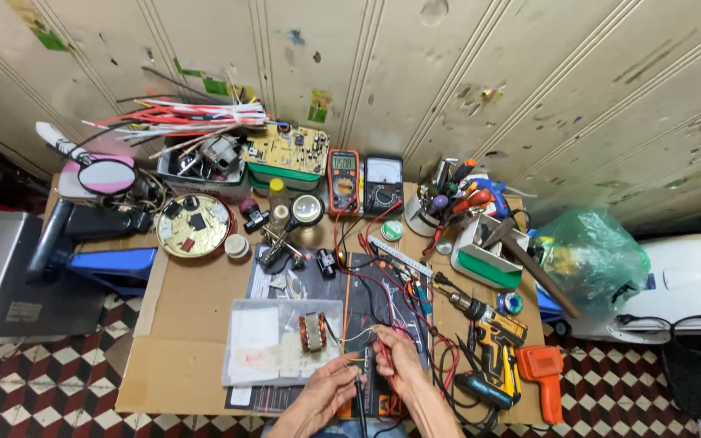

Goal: Testing and inspecting electrical components including a motor stator using multimeters and tools.

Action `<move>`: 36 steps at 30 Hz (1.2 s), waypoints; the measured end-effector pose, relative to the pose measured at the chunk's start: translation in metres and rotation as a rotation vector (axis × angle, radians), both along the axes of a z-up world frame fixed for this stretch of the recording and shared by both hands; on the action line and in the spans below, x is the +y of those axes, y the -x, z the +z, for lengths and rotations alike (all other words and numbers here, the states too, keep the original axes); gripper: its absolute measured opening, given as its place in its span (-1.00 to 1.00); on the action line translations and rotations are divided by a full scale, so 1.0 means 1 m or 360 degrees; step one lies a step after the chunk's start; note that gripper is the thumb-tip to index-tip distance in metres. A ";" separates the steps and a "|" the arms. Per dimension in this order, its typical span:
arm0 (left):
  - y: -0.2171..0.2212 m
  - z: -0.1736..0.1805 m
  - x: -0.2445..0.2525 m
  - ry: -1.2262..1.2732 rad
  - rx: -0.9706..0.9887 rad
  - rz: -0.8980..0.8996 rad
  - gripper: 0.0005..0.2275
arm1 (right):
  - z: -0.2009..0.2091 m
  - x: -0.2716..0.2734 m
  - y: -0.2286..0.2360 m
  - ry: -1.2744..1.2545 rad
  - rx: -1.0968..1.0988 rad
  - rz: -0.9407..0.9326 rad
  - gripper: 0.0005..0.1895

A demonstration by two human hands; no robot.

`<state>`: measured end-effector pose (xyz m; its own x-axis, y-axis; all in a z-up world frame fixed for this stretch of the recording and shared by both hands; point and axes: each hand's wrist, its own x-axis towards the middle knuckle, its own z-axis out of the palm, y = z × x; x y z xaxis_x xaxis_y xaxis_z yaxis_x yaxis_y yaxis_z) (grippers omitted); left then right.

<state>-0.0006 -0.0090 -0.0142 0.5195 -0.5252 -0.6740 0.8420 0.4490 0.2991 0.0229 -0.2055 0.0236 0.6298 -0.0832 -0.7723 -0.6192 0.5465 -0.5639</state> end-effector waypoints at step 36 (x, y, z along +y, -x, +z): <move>0.007 0.005 0.001 0.0007 -0.0011 0.0006 -0.66 | -0.007 -0.006 0.008 -0.0011 -0.0023 0.0079 -0.69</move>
